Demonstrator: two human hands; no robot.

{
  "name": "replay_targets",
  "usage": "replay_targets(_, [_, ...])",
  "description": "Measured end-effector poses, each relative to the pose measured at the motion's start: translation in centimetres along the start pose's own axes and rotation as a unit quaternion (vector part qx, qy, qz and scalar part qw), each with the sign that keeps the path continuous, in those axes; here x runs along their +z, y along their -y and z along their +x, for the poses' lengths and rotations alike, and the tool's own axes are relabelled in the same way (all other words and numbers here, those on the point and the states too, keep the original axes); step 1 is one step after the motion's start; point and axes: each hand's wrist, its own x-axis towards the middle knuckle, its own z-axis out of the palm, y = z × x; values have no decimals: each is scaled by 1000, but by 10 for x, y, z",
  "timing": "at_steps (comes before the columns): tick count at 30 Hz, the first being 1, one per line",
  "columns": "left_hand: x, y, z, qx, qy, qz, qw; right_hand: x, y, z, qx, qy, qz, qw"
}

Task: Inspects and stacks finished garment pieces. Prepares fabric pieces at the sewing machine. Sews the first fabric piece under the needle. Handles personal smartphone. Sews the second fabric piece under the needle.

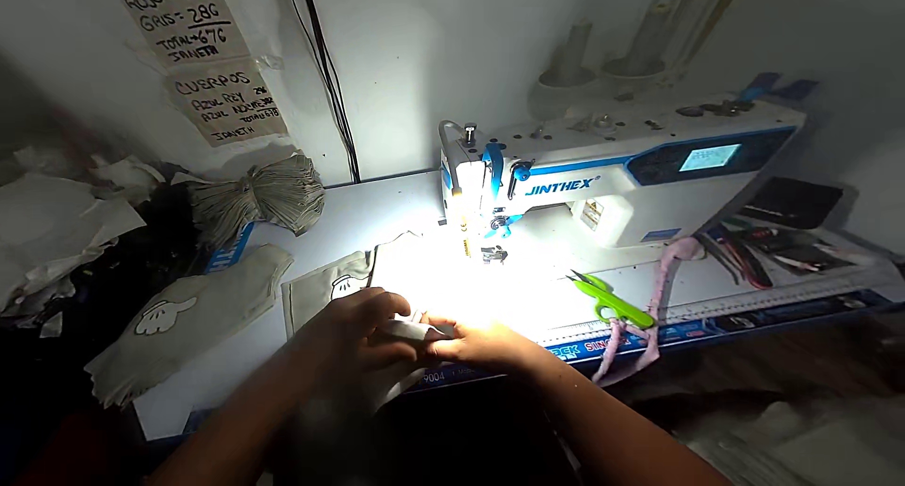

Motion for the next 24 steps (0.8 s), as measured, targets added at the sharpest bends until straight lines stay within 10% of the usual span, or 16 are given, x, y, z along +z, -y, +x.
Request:
replay_targets(7, [-4,14,-21,-206,78,73,973,-41,-13,-13,-139,-188,-48,971])
replay_targets(16, [-8,25,-12,-353,-76,-24,932,-70,-47,6,-67,-203,-8,977])
replay_targets(24, [55,40,-20,-393,15,6,919,-63,-83,12,-85,-260,-64,960])
